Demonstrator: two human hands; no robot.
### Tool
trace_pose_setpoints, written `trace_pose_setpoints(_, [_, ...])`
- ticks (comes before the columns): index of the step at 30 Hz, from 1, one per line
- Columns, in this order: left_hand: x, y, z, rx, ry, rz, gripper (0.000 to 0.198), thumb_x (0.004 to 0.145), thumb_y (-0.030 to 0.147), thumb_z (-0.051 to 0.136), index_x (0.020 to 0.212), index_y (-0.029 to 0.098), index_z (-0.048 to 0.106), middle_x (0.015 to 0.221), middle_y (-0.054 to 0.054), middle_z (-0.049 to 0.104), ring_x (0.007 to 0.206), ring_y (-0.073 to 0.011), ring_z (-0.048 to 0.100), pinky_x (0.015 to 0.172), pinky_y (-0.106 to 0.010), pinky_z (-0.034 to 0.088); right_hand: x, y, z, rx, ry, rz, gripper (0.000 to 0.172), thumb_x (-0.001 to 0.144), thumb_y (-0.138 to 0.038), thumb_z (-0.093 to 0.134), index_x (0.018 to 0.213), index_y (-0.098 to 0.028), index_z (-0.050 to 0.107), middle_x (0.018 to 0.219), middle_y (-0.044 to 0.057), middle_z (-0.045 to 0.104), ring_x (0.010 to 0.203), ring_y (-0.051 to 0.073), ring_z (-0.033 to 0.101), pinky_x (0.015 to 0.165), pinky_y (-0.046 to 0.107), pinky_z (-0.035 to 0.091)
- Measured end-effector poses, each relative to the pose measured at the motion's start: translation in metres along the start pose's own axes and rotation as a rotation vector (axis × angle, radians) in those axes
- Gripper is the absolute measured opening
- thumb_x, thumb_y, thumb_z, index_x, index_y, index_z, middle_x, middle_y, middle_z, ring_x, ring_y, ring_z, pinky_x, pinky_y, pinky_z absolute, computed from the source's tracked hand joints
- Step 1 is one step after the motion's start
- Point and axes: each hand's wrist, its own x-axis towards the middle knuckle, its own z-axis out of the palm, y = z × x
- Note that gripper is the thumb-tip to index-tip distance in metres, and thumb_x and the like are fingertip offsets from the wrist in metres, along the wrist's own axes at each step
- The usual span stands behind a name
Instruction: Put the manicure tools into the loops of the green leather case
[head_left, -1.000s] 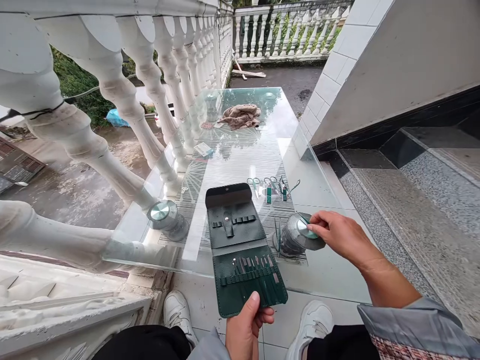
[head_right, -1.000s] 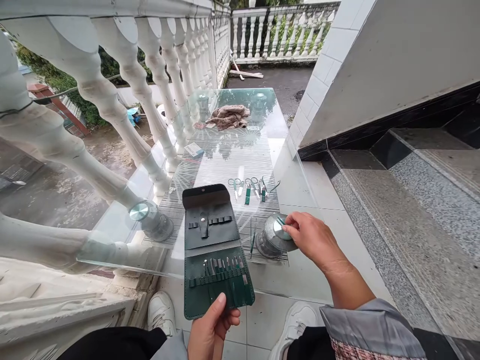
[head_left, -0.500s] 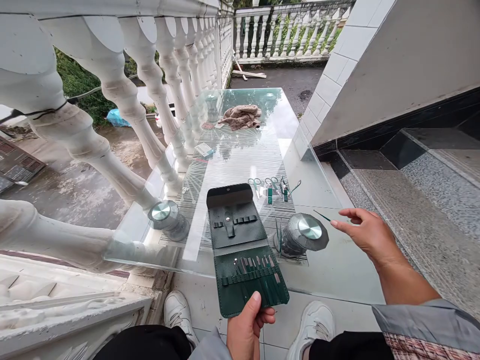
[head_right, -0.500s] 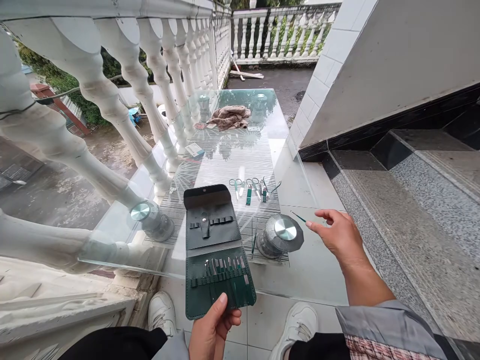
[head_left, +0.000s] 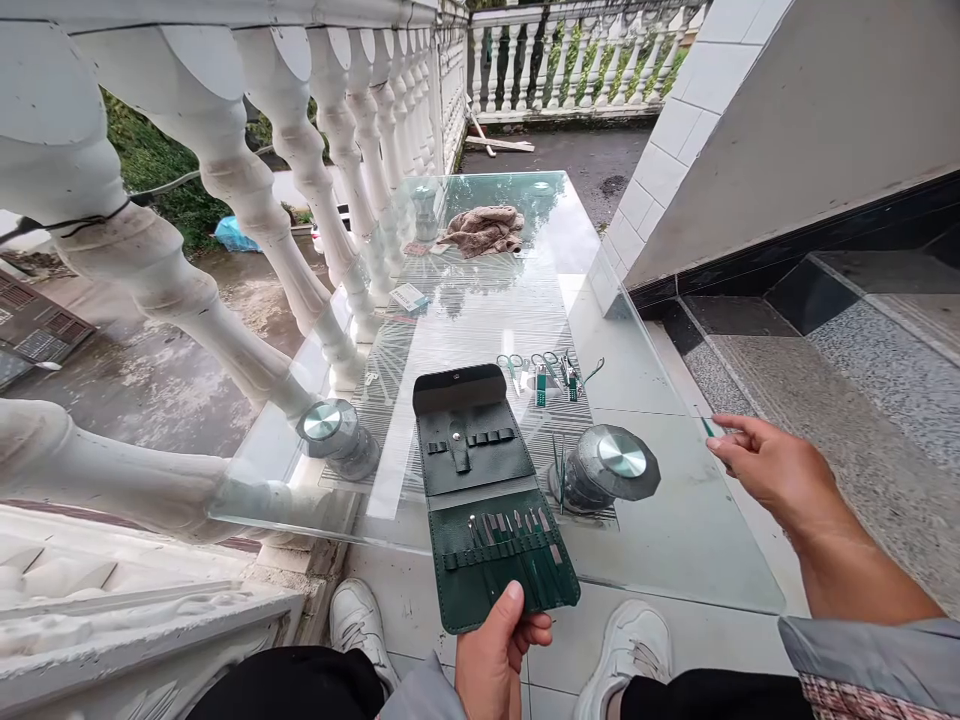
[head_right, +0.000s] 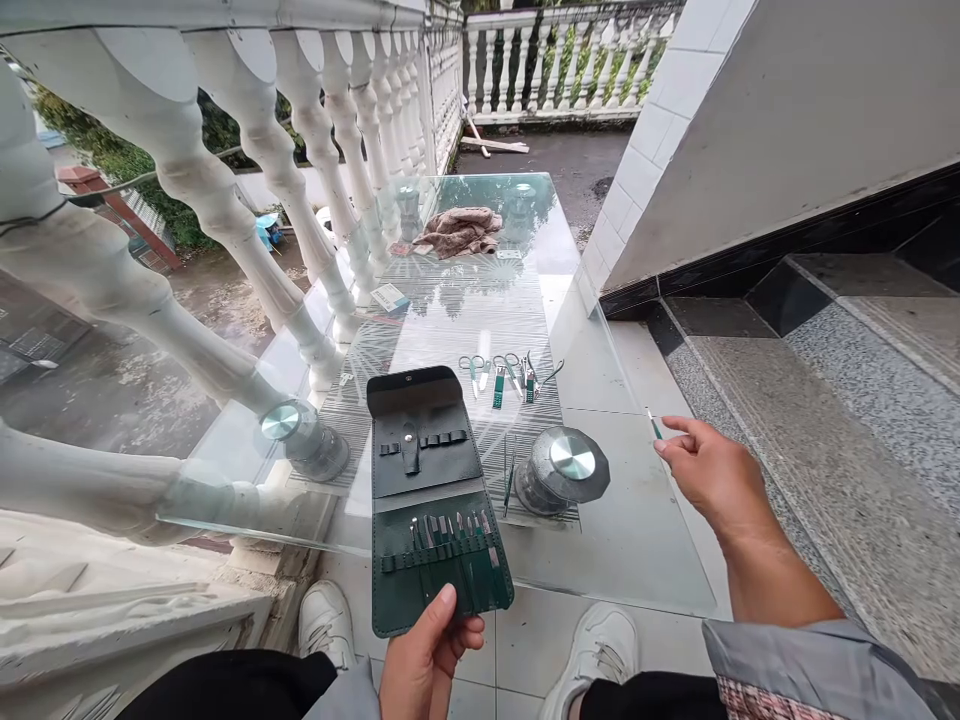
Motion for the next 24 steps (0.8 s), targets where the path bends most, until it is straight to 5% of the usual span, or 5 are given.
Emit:
trace_pose_setpoints(5, [-0.001,-0.003,-0.002,-0.003,-0.021,0.026,0.067,0.038,0.049,0.089,0.086,0.011,0.063,0.068,-0.004,0.065,0.054,-0.0166,0.06,0.052,-0.029,0.051,-0.026,-0.042,0.006,0.288,-0.104,-0.056,0.048,0.069,-0.031,0.056,0.117,-0.025,0.058,0.069,-0.003,0.051,0.056,0.012,0.053,0.061,0.031,0.049])
trace_pose_setpoints(17, [-0.007,-0.002,-0.008,0.0,-0.107,0.059,0.057,0.048,0.046,0.087,0.087,0.011,0.063,0.07,-0.004,0.063,0.058,-0.0163,0.06,0.055,-0.028,0.051,-0.087,-0.125,0.031,0.802,-0.519,-0.072,0.055,0.075,-0.032,0.06,0.129,-0.029,0.048,0.074,-0.003,0.048,0.061,0.011,0.053,0.059,0.03,0.05])
trace_pose_setpoints(24, [-0.009,0.0,-0.013,0.009,-0.158,0.061,0.05,0.057,0.044,0.083,0.089,0.011,0.063,0.071,-0.004,0.063,0.06,-0.0152,0.06,0.058,-0.027,0.05,-0.114,-0.153,0.045,0.917,-0.596,-0.058,0.045,0.077,-0.03,0.059,0.121,-0.031,0.052,0.08,-0.003,0.048,0.064,0.011,0.058,0.062,0.032,0.053])
